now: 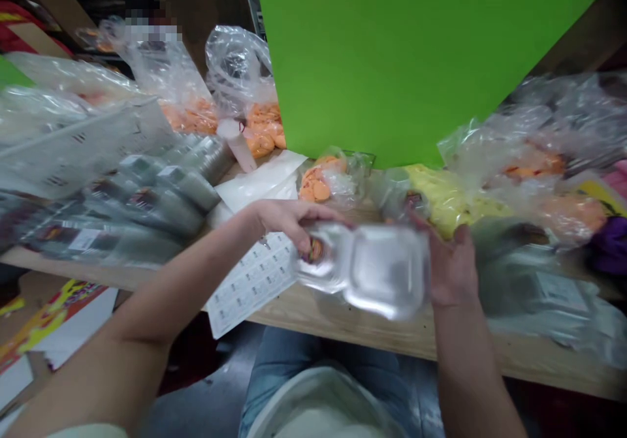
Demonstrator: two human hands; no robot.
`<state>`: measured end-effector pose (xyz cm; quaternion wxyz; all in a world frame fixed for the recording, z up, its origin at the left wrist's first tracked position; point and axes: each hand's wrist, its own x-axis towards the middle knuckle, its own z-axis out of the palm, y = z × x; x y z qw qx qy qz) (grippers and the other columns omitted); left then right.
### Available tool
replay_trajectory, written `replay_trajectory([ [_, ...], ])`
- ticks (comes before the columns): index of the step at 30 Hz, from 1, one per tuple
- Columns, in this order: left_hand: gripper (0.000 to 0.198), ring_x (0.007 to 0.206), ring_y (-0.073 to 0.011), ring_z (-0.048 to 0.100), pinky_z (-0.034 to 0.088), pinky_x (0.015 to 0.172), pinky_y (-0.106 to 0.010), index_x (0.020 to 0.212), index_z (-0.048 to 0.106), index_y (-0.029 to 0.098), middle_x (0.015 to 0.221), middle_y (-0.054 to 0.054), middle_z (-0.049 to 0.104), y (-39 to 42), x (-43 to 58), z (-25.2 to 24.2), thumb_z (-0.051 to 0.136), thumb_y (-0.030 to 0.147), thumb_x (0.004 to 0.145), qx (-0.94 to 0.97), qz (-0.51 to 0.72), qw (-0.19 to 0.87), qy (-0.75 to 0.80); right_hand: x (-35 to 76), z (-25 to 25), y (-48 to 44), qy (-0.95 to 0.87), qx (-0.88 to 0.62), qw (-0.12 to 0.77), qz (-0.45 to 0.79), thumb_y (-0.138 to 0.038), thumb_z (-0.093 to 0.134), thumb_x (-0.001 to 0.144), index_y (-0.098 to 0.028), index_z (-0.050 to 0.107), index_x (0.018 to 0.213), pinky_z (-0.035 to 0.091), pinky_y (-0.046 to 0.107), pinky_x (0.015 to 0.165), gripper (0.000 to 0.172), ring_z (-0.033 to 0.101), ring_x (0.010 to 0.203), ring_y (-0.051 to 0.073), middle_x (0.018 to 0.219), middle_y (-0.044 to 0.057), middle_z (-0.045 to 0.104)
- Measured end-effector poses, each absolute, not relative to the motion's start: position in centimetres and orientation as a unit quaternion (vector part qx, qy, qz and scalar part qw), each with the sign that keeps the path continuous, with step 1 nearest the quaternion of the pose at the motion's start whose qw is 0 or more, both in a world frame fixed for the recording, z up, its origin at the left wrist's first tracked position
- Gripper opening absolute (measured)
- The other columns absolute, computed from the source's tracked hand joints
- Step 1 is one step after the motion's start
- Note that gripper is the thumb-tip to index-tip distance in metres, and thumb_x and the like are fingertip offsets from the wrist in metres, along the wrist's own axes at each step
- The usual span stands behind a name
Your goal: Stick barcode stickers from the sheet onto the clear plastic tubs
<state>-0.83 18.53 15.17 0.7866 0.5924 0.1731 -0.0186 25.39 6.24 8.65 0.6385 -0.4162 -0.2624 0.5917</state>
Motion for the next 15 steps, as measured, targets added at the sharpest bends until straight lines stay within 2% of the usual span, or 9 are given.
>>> replay_trajectory([
  [2, 0.076, 0.080, -0.0206, 0.064, 0.051, 0.068, -0.028, 0.118, 0.057, 0.020, 0.100, -0.005, 0.067, 18.3, -1.6, 16.7, 0.079, 0.014, 0.046, 0.633, -0.165, 0.734, 0.183, 25.1, 8.6, 5.5, -0.339, -0.365, 0.474, 0.726, -0.074, 0.039, 0.070, -0.017, 0.049, 0.122, 0.048, 0.046, 0.077, 0.078, 0.063, 0.088, 0.027, 0.109, 0.015, 0.062],
  [3, 0.075, 0.078, -0.0209, 0.064, 0.051, 0.066, -0.028, 0.118, 0.057, 0.020, 0.097, -0.005, 0.067, 18.3, -1.2, 17.4, 0.079, 0.014, 0.046, 0.649, -0.212, 0.707, 0.185, 24.6, 8.6, 5.2, -0.383, -0.343, 0.401, 0.758, -0.073, 0.045, 0.069, -0.018, 0.046, 0.126, 0.047, 0.045, 0.080, 0.079, 0.062, 0.093, 0.027, 0.115, 0.015, 0.059],
  [5, 0.072, 0.077, -0.0209, 0.064, 0.051, 0.065, -0.027, 0.113, 0.061, 0.020, 0.094, -0.005, 0.068, 18.5, 0.3, 18.2, 0.079, 0.012, 0.044, 0.678, -0.255, 0.664, 0.185, 23.0, 8.5, 4.9, -0.463, -0.322, 0.312, 0.764, -0.061, 0.060, 0.067, -0.020, 0.041, 0.131, 0.045, 0.042, 0.086, 0.079, 0.056, 0.105, 0.026, 0.128, 0.013, 0.052],
  [6, 0.070, 0.077, -0.0210, 0.064, 0.050, 0.066, -0.027, 0.111, 0.062, 0.020, 0.094, -0.005, 0.068, 18.6, 1.3, 18.3, 0.078, 0.012, 0.043, 0.691, -0.263, 0.647, 0.184, 22.0, 8.4, 4.8, -0.489, -0.324, 0.299, 0.753, -0.054, 0.067, 0.064, -0.021, 0.040, 0.132, 0.044, 0.040, 0.089, 0.080, 0.053, 0.111, 0.025, 0.132, 0.012, 0.048],
  [9, 0.071, 0.079, -0.0217, 0.063, 0.049, 0.068, -0.028, 0.107, 0.065, 0.021, 0.090, -0.004, 0.068, 19.6, 4.1, 17.6, 0.078, 0.008, 0.038, 0.728, -0.224, 0.615, 0.203, 19.1, 7.4, 4.9, -0.480, -0.399, 0.370, 0.687, -0.041, 0.074, 0.060, -0.020, 0.047, 0.126, 0.043, 0.035, 0.091, 0.074, 0.052, 0.112, 0.023, 0.128, 0.009, 0.052],
  [12, 0.073, 0.085, -0.0218, 0.062, 0.048, 0.072, -0.027, 0.105, 0.066, 0.021, 0.091, -0.003, 0.067, 21.1, 6.0, 15.5, 0.076, 0.004, 0.034, 0.749, -0.130, 0.612, 0.216, 17.1, 5.5, 5.0, -0.390, -0.501, 0.453, 0.626, -0.042, 0.068, 0.068, -0.020, 0.055, 0.114, 0.048, 0.031, 0.082, 0.052, 0.059, 0.100, 0.021, 0.115, 0.006, 0.062],
  [15, 0.070, 0.089, -0.0223, 0.061, 0.048, 0.074, -0.028, 0.105, 0.066, 0.021, 0.094, -0.003, 0.066, 22.8, 7.4, 12.6, 0.075, 0.007, 0.037, 0.734, -0.132, 0.638, 0.191, 16.4, 3.3, 5.0, -0.363, -0.563, 0.482, 0.564, -0.048, 0.062, 0.071, -0.019, 0.059, 0.106, 0.048, 0.030, 0.077, 0.045, 0.061, 0.095, 0.021, 0.105, 0.006, 0.066],
])
